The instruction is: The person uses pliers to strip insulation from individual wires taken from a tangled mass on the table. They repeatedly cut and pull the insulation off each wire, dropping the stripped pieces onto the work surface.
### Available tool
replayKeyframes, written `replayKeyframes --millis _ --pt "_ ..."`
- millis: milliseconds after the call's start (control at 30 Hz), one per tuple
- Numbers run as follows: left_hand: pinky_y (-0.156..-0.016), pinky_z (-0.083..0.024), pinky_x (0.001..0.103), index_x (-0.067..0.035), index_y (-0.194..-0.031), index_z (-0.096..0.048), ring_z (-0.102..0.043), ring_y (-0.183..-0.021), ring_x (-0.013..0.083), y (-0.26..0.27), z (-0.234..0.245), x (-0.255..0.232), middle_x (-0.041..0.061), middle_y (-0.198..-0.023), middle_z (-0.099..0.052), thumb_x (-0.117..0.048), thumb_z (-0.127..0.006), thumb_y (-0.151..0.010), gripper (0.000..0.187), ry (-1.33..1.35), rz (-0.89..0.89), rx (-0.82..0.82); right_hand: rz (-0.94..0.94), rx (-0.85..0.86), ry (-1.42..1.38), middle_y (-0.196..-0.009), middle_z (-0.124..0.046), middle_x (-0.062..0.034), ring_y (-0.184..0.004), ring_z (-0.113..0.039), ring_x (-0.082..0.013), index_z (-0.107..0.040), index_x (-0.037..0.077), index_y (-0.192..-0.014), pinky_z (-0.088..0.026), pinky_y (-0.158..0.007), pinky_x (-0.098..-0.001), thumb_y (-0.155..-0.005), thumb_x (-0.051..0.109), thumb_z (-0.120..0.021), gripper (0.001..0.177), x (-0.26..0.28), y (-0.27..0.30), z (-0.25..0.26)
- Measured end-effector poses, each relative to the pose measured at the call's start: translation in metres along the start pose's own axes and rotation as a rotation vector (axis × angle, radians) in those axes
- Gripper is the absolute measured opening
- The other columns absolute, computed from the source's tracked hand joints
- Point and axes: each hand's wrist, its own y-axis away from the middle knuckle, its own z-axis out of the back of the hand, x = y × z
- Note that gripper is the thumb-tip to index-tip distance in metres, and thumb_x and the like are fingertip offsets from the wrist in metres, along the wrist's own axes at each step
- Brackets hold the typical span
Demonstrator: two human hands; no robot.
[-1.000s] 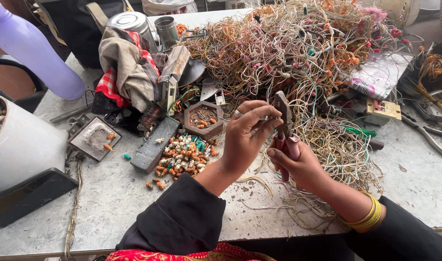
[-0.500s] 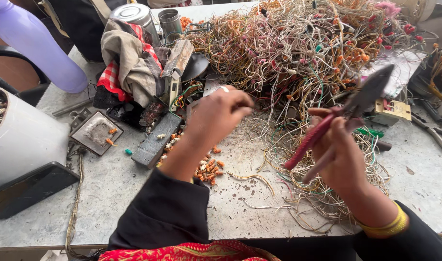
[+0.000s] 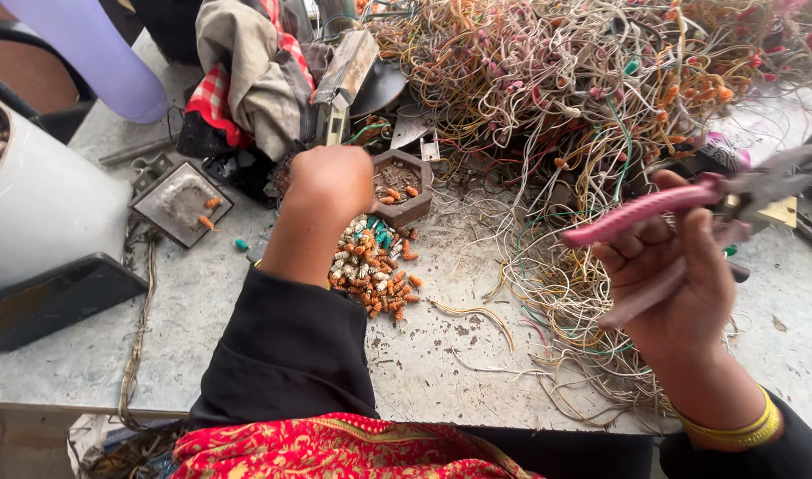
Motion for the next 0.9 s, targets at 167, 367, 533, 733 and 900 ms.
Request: replayKeyframes --millis 167,367,533,733,900 --pt "-0.08 -0.057 0.043 -0.012 -0.088 -0.077 -0.069 -0.097 0.0284 -0.008 -0.03 -0.036 0.008 -0.095 -0.07 -0.031 -0.081 -0.079 0.022 0.098 -0.335 -0.475 0.071 0.029 -0.006 -0.11 -0.071 -0.0122 -0.102 -0.071 -0.0216 -0.049 0.003 -0.139 -0.057 -0.099 -0.0421 -0.127 0.03 -0.046 0.03 0.009 0.007 0.011" --pt "-0.084 -0.05 0.037 -0.013 -0.08 -0.078 -0.059 -0.104 0.0254 -0.016 -0.084 -0.086 0.006 -0.1 -0.066 -0.016 -0.075 -0.075 0.006 -0.163 -0.509 -0.533 0.118 0.046 0.044 -0.102 -0.069 -0.0066 -0.099 -0.071 -0.0207 -0.05 0.002 -0.137 -0.061 -0.091 -0.047 -0.125 0.031 -0.048 0.031 0.013 0.01 0.017" --pt "-0.088 -0.045 0.038 -0.013 -0.081 -0.078 -0.054 -0.107 0.0255 -0.016 -0.094 -0.088 0.005 -0.102 -0.063 -0.016 -0.075 -0.073 0.009 -0.188 -0.487 -0.554 0.114 0.04 0.024 -0.097 -0.061 -0.0049 -0.094 -0.067 -0.0202 -0.051 0.0 -0.136 -0.059 -0.087 -0.0428 -0.125 0.028 -0.048 0.031 0.018 0.012 0.02" --pt "-0.089 -0.052 0.044 -0.009 -0.086 -0.077 -0.063 -0.101 0.029 -0.006 -0.08 -0.097 0.011 -0.1 -0.07 -0.026 -0.075 -0.084 0.018 0.317 -0.592 -0.417 0.122 -0.009 -0.018 -0.092 -0.058 -0.0056 -0.087 -0.064 -0.0175 -0.052 -0.003 -0.131 -0.057 -0.082 -0.0352 -0.124 0.026 -0.046 0.031 0.03 0.008 0.023" --pt "-0.096 -0.059 0.039 -0.011 -0.122 -0.074 -0.07 -0.109 0.0243 0.029 -0.087 -0.152 0.011 -0.123 -0.073 -0.044 -0.068 -0.097 0.042 0.913 -0.945 -0.237 0.134 -0.012 0.028 -0.086 -0.059 -0.0072 -0.079 -0.064 -0.0121 -0.055 -0.004 -0.127 -0.053 -0.072 -0.0251 -0.128 0.027 -0.047 0.032 0.043 0.01 0.022"
